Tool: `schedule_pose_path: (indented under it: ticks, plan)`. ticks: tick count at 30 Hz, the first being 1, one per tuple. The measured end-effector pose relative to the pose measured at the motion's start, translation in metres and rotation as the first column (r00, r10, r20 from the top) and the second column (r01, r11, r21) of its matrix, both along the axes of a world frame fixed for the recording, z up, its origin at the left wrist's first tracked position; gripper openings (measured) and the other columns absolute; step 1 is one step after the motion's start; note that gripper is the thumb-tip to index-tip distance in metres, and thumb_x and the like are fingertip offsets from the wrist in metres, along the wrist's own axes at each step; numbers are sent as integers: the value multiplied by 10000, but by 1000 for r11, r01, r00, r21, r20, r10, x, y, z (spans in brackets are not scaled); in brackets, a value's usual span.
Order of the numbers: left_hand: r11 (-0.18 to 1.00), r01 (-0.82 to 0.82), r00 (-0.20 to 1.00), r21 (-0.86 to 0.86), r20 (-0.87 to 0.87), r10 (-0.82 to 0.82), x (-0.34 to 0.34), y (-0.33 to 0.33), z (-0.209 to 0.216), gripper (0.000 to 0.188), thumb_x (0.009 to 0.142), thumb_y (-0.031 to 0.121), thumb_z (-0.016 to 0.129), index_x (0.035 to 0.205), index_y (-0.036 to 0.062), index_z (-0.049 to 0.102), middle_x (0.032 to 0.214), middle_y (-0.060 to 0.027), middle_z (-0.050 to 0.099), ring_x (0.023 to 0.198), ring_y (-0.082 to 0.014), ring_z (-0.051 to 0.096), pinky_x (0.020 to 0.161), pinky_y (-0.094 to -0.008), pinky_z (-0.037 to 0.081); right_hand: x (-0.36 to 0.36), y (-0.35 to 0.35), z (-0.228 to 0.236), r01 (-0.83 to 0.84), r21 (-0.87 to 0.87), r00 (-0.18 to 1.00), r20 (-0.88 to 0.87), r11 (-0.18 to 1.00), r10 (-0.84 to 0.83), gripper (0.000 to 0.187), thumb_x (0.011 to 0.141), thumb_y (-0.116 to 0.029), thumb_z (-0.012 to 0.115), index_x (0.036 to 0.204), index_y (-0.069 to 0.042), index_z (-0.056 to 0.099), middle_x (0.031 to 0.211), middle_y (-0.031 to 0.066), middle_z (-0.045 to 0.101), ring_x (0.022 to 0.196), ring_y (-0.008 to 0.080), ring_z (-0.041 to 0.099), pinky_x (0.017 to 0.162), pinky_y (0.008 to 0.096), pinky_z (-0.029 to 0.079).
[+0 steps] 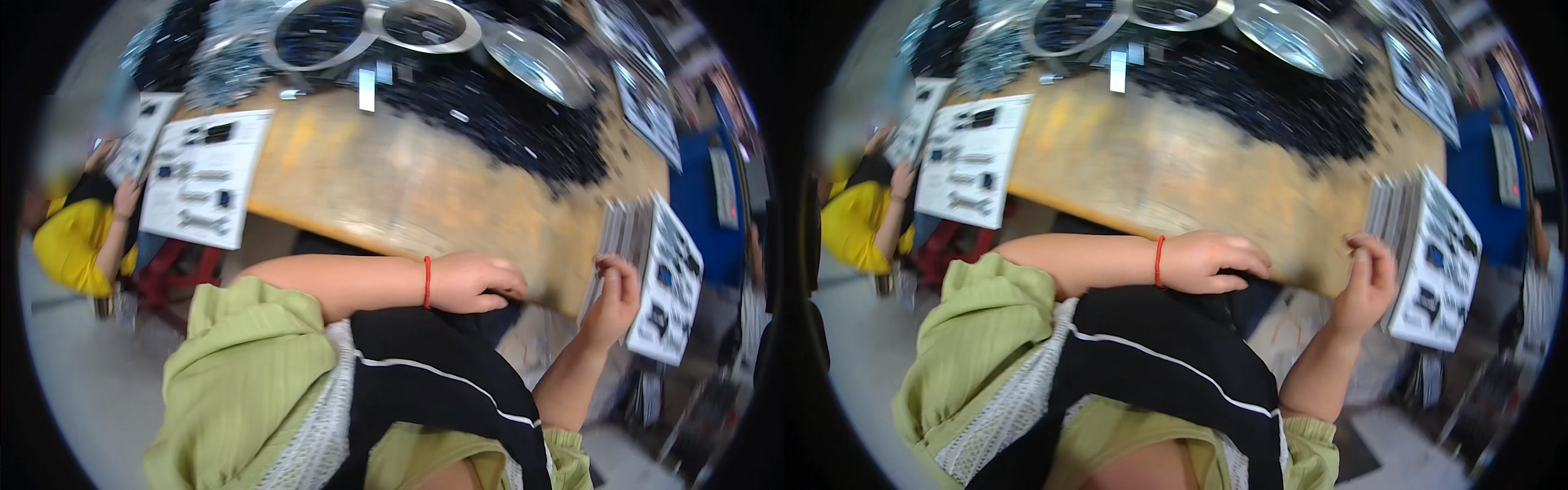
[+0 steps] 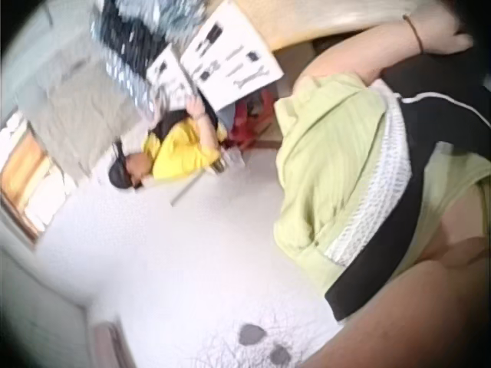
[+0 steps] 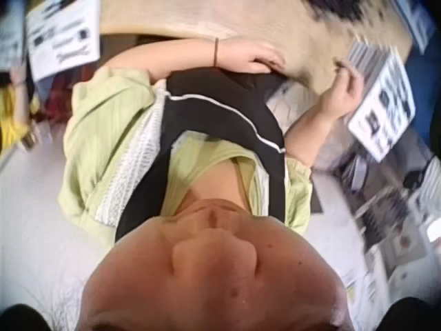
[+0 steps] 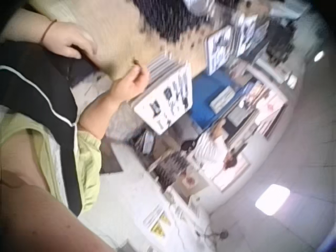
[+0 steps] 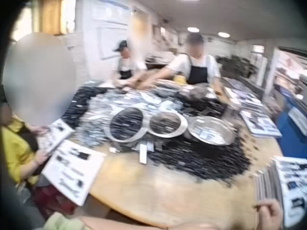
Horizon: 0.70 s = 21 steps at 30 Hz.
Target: The person assembles small hardware components onto a printed cardboard backing card, picking bolts, nuts, and washers from bowls and piles on the table. They place each item into designated slots on the card, then stack the completed card with others.
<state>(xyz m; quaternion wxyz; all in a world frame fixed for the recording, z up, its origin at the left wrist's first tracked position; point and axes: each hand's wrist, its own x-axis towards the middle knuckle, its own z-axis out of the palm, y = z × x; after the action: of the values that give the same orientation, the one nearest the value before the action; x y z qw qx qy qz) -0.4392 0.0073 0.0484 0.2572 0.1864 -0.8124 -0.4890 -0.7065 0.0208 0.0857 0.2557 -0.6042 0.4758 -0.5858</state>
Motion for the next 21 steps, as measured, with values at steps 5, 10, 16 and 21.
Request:
schedule_pose_path:
  ticks: [5, 10, 16, 21]
  plan:
    - [520, -723, 605, -455, -53, 795, 106, -15, 8, 356, 810, 75, 681, 1162, 46, 633, 1225, -141, 622, 1161, -317, 581, 1009, -395, 452, 70, -47, -68, -405, 340, 887, -79, 849, 455, 223, 905, -82, 609, 1108, -2, 654, 1108, 122, 659, 1001, 216, 625, 920, 308, 470]
    - [-396, -684, -445, -613, -80, 892, 326, 52, 3, 458, 831, 175, 694, 1223, -30, 580, 1246, -208, 608, 1191, -366, 556, 1036, -426, 424, 185, -100, -85, -695, 260, 575, -359, 671, 735, 461, 857, -172, 643, 1278, -2, 569, 1379, 221, 517, 1260, 383, 489, 1075, 433, 389]
    - [-548, -557, -830, -624, 430, 355, 435, 111, -3, 617, 957, 456, 458, 1378, 6, 496, 1374, -227, 546, 1280, -380, 514, 1081, -441, 388, 335, -166, -89, -690, 148, 617, -391, 708, 683, 646, 818, -254, 671, 1380, 4, 481, 1453, 263, 430, 1333, 413, 408, 1130, 436, 333]
    - [-555, -639, -765, -533, 360, 534, 483, 146, -16, 455, 966, 361, 431, 1152, 19, 667, 1161, -242, 657, 1113, -413, 607, 964, -455, 470, 370, -160, -65, -650, 295, 581, -400, 700, 709, 609, 810, -248, 683, 1339, 9, 521, 1323, 234, 548, 1253, 396, 471, 1083, 433, 375]
